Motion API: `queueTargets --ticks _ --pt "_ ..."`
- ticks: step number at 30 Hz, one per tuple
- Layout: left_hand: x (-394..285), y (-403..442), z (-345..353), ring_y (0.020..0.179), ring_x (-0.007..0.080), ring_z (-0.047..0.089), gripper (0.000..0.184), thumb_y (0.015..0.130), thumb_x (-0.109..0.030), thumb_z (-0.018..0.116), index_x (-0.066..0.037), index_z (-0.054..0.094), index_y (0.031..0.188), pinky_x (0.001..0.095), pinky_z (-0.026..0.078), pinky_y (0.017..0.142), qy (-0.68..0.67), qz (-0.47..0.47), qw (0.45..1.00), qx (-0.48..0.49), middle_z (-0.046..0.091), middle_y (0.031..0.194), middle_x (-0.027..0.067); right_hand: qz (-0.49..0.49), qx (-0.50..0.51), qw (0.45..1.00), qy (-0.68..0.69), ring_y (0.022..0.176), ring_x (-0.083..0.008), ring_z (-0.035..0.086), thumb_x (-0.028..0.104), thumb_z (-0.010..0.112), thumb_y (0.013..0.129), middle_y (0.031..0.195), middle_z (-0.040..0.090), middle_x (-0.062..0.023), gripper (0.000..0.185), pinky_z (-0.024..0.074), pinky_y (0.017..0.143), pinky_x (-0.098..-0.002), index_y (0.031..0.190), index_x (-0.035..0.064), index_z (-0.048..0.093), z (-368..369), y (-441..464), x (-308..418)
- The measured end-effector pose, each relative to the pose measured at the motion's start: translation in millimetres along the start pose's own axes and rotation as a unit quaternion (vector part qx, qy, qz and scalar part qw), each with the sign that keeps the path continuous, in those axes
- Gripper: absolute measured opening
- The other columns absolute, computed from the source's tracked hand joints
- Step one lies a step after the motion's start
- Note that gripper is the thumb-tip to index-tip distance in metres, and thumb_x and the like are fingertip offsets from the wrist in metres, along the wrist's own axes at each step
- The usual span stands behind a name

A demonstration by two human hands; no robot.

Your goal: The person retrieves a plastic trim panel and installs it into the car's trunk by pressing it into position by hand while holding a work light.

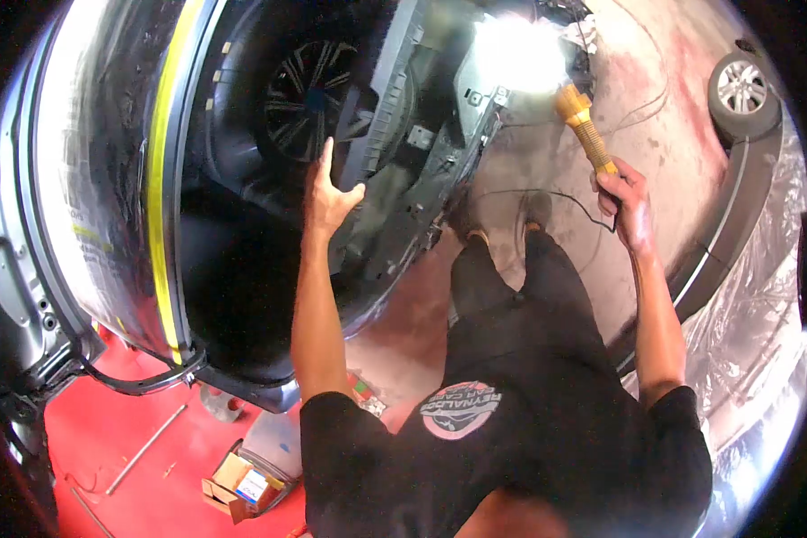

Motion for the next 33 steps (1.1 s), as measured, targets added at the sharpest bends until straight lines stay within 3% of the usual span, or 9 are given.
queueTargets --ticks 1,8,12,13,16,20,24,27,33 --pt "16.7 1.9 11.1 0.130 0.0425 0.052 0.102 0.069 -0.019 0.083 -0.012 0.036 0.160 0.0477 0.041 0.113 -0.012 0.042 0.999 -0.017 0.056 0.138 0.0254 -0.002 -0.007 1.000 0.003 0.055 -0.0042 0.040 0.015 0.068 0.092 0.080 0.058 0.0003 0.032 0.0303 0.049 -0.0231 0.119 -0.0036 0.065 1.6 -3.4 1.2" --pt "36.5 -1.7 52.8 0.119 0.0443 0.056 0.103 0.068 -0.024 0.083 -0.014 0.037 0.160 0.0504 0.045 0.105 -0.009 0.045 0.999 -0.002 0.059 0.127 0.0266 -0.012 -0.025 1.000 -0.001 0.054 -0.0040 0.040 0.016 0.069 0.092 0.080 0.059 0.0002 0.033 0.0304 0.049 -0.0226 0.118 -0.0038 0.066 4.4 -27.0 -1.9" --pt "34.3 -8.2 70.6 0.122 0.0485 0.055 0.106 0.068 -0.029 0.084 -0.023 0.033 0.161 0.0543 0.046 0.105 0.088 0.064 0.994 -0.027 0.057 0.130 0.0293 -0.009 -0.040 0.999 -0.011 0.054 -0.0043 0.041 0.016 0.070 0.091 0.079 0.060 -0.0005 0.030 0.0308 0.049 -0.0228 0.114 -0.0035 0.067 17.3 -41.3 -3.5" --pt "30.9 -12.9 75.2 0.120 0.0461 0.054 0.107 0.069 -0.023 0.085 -0.019 0.032 0.162 0.0520 0.045 0.105 0.108 0.051 0.992 -0.029 0.057 0.129 0.0266 -0.011 -0.036 0.999 -0.026 0.054 -0.0043 0.040 0.018 0.069 0.092 0.080 0.059 -0.0008 0.032 0.0307 0.049 -0.0223 0.117 -0.0034 0.066 17.3 -42.6 -6.1" --pt "32.5 -12.9 85.2 0.122 0.0465 0.054 0.107 0.069 -0.024 0.085 -0.023 0.031 0.162 0.0517 0.045 0.106 0.101 0.042 0.994 0.000 0.054 0.131 0.0273 -0.014 -0.028 0.998 -0.055 0.054 -0.0045 0.039 0.021 0.066 0.094 0.082 0.057 -0.0016 0.038 0.0306 0.049 -0.0214 0.123 -0.0034 0.064 18.2 -50.0 -14.1" --pt "41.0 -16.4 102.1 0.126 0.0495 0.053 0.109 0.070 -0.031 0.085 -0.029 0.029 0.163 0.0548 0.044 0.108 0.094 0.034 0.995 0.012 0.044 0.148 0.0316 -0.013 -0.036 0.998 -0.053 0.054 -0.0047 0.040 0.021 0.067 0.093 0.082 0.058 -0.0021 0.039 0.0314 0.049 -0.0218 0.123 -0.0039 0.064 26.9 -62.3 -14.6" --pt "43.3 -25.6 116.4 0.129 0.0485 0.051 0.110 0.070 -0.034 0.087 -0.029 0.029 0.163 0.0550 0.042 0.109 0.114 0.034 0.993 0.012 0.043 0.150 0.0313 -0.020 -0.057 0.997 -0.047 0.055 -0.0052 0.040 0.020 0.067 0.093 0.081 0.058 -0.0018 0.039 0.0321 0.050 -0.0225 0.122 -0.0042 0.064 29.6 -72.8 -17.1" --pt "42.4 -29.5 124.4 0.135 0.0512 0.045 0.112 0.071 -0.031 0.087 -0.028 0.025 0.165 0.0547 0.040 0.114 0.102 0.023 0.994 0.035 0.042 0.147 0.0353 -0.018 -0.072 0.997 -0.022 0.055 -0.0059 0.041 0.016 0.070 0.090 0.077 0.059 -0.0018 0.031 0.0323 0.050 -0.0247 0.112 -0.0045 0.067 38.1 -80.6 -17.2" --pt "45.1 -36.5 140.2 0.135 0.0511 0.044 0.114 0.071 -0.034 0.088 -0.027 0.024 0.165 0.0553 0.040 0.113 0.100 0.042 0.994 0.019 0.041 0.148 0.0360 -0.010 -0.084 0.995 -0.047 0.055 -0.0065 0.044 0.020 0.069 0.090 0.081 0.060 -0.0037 0.034 0.0345 0.051 -0.0238 0.114 -0.0039 0.067 36.7 -90.8 -36.0"
Point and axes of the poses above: each hand's wrist, its own y-axis towards the middle knuckle, its own z-axis out of the palm, x = y × z, the point moved 2 cm from there along y, towards the middle knuckle
